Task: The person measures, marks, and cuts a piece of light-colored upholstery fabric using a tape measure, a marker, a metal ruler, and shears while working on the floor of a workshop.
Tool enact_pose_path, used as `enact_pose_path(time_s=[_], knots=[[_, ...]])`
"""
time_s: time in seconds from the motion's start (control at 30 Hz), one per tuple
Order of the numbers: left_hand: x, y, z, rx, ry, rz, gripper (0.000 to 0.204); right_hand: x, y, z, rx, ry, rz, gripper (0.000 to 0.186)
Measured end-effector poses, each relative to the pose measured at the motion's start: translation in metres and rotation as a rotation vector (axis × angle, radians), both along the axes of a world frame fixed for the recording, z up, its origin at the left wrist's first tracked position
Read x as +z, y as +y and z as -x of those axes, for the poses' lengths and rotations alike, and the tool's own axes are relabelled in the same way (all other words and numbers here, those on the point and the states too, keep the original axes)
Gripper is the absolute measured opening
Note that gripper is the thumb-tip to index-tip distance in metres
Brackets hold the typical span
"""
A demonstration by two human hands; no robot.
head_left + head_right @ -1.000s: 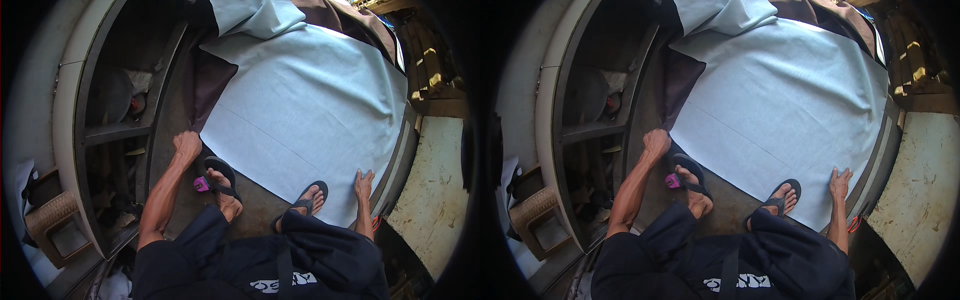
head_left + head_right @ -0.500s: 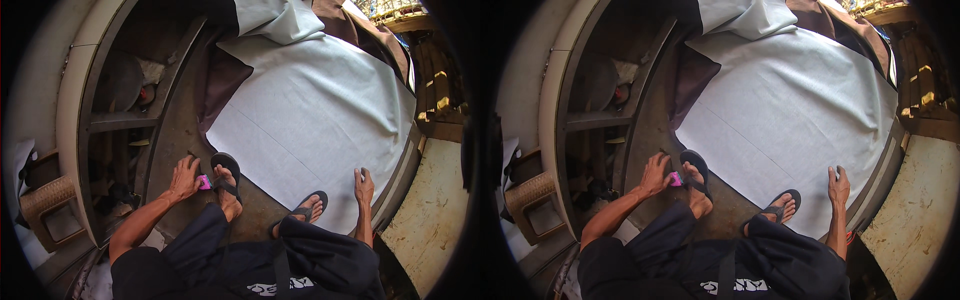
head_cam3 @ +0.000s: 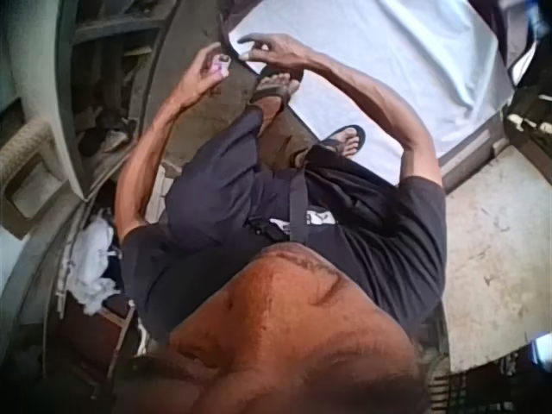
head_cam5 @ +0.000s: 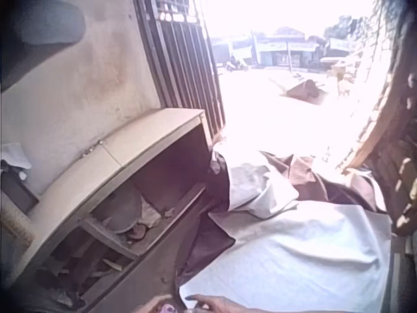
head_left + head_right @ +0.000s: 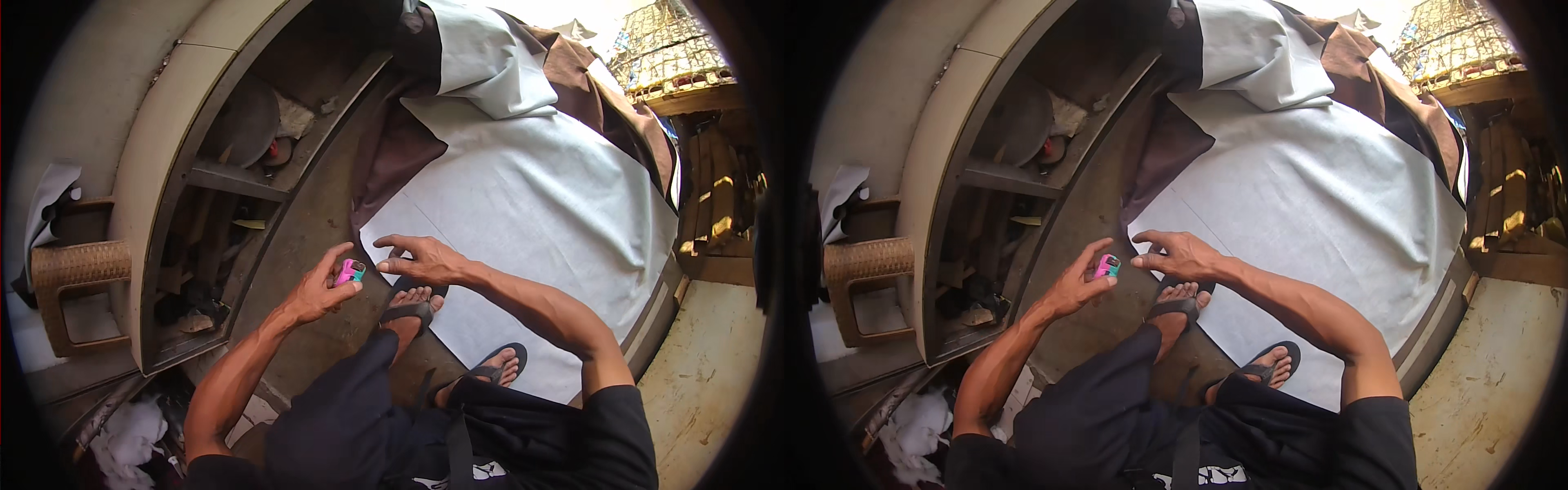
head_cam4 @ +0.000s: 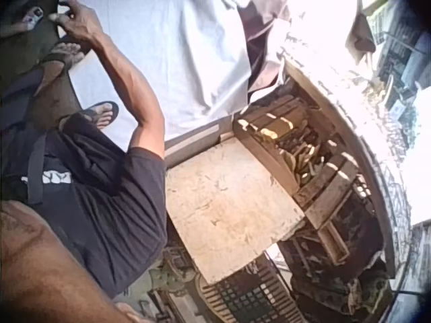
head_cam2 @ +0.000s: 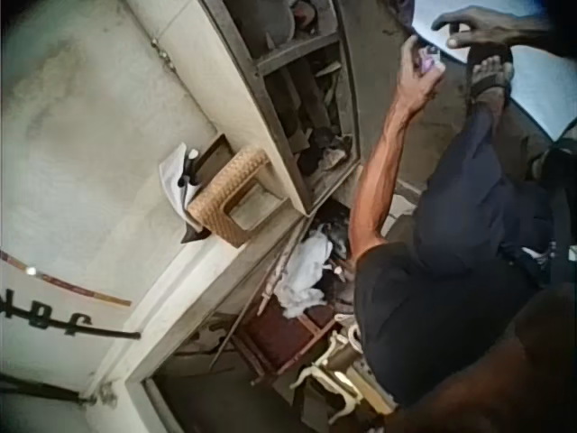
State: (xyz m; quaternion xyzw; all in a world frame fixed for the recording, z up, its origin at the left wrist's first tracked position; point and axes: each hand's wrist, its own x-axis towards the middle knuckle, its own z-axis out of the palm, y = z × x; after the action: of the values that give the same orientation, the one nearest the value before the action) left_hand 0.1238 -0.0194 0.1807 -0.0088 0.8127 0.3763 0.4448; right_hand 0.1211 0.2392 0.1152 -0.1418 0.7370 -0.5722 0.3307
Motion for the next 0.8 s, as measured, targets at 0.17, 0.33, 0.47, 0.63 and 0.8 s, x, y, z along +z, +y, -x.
enact_pose_path(time_s=[0.17, 0.33, 0.47, 0.63, 0.8], knots=[[-0.030, 0.002, -0.017, 0.156, 0.463, -0.026, 0.054, -0.014, -0.055, -0.012, -0.150, -0.196, 0.240, 0.059], [-0.053, 0.009, -0.018, -0.039, 0.464, 0.098, 0.055, -0.043, -0.047, -0.022, -0.228, -0.341, 0.179, 0.050], [-0.114, 0.002, -0.017, -0.056, 0.565, 0.094, 0.048, -0.108, -0.036, -0.003, -0.139, -0.310, 0.220, 0.036], [-0.178, -0.014, 0.007, 0.181, 0.393, 0.129, 0.041, -0.135, -0.001, 0.050, -0.540, -0.068, -0.350, 0.037], [-0.179, -0.038, 0.009, 0.183, 0.208, 0.536, 0.042, -0.146, -0.013, 0.050, -0.551, 0.078, -0.581, 0.033]])
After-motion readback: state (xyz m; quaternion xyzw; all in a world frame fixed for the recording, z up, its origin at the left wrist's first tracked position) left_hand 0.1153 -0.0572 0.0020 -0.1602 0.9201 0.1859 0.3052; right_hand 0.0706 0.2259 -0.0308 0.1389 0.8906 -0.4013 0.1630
